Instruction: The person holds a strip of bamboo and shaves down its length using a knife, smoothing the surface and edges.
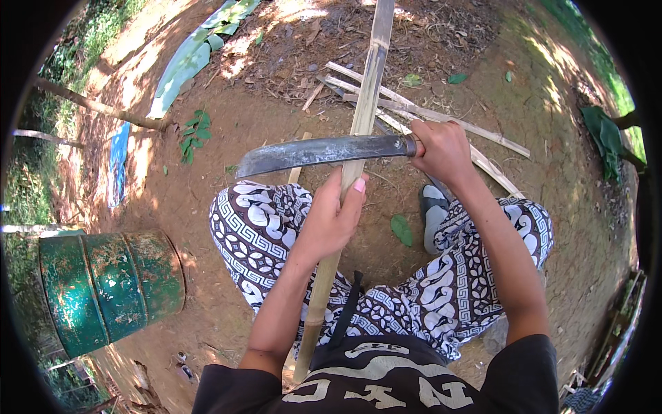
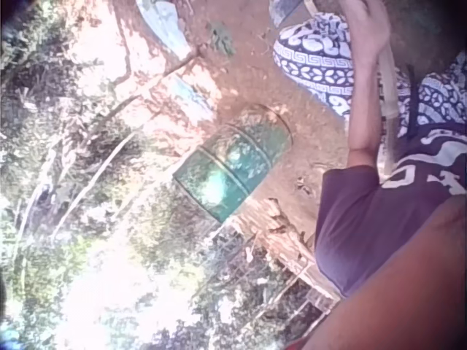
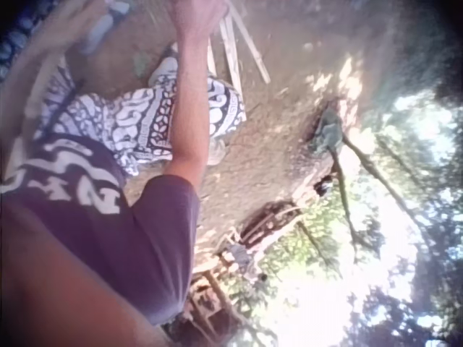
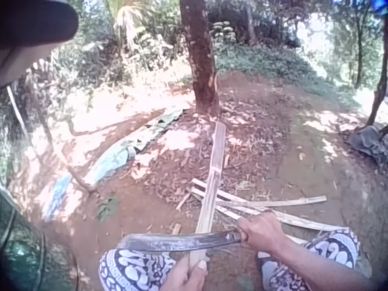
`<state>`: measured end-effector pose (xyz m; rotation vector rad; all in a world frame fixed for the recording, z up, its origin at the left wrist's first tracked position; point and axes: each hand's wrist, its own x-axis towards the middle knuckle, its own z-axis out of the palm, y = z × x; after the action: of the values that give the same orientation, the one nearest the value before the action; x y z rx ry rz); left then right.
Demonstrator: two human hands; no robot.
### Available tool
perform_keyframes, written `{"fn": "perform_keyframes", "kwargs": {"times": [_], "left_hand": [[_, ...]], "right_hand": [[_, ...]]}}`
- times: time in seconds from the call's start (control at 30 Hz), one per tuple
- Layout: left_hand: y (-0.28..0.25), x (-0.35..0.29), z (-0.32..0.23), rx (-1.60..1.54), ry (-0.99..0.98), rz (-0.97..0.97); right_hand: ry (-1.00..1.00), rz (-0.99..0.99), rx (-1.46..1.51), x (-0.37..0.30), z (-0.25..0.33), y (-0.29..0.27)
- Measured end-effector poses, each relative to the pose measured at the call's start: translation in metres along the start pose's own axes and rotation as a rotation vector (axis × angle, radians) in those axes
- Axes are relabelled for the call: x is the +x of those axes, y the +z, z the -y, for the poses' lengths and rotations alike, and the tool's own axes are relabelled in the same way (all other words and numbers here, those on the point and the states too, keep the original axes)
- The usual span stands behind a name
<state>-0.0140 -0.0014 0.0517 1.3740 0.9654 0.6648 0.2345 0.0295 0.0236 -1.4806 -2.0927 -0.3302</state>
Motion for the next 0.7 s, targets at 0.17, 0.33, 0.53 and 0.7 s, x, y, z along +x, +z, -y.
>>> {"fn": "perform_keyframes", "kwargs": {"times": [0.17, 0.33, 0.53, 0.7], "left_hand": [[-0.001, 0.002, 0.002, -0.021, 0.019, 0.025], [0.003, -0.003, 0.001, -0.103, -0.072, 0.057], [0.006, 0.003, 0.003, -0.102, -0.023, 0.074], [-0.001, -0.001, 0.001, -0.071, -0.088, 0.110]], "right_hand": [[0.045, 0.079, 0.030, -0.006, 0.039, -0.002], [0.244, -0.009, -0.041, 0.009, -0.018, -0.005], [0.256, 0.120, 0.164, -0.005, 0.022, -0.009], [0.135, 0.125, 0.086, -0.002, 0.011, -0.003]]}}
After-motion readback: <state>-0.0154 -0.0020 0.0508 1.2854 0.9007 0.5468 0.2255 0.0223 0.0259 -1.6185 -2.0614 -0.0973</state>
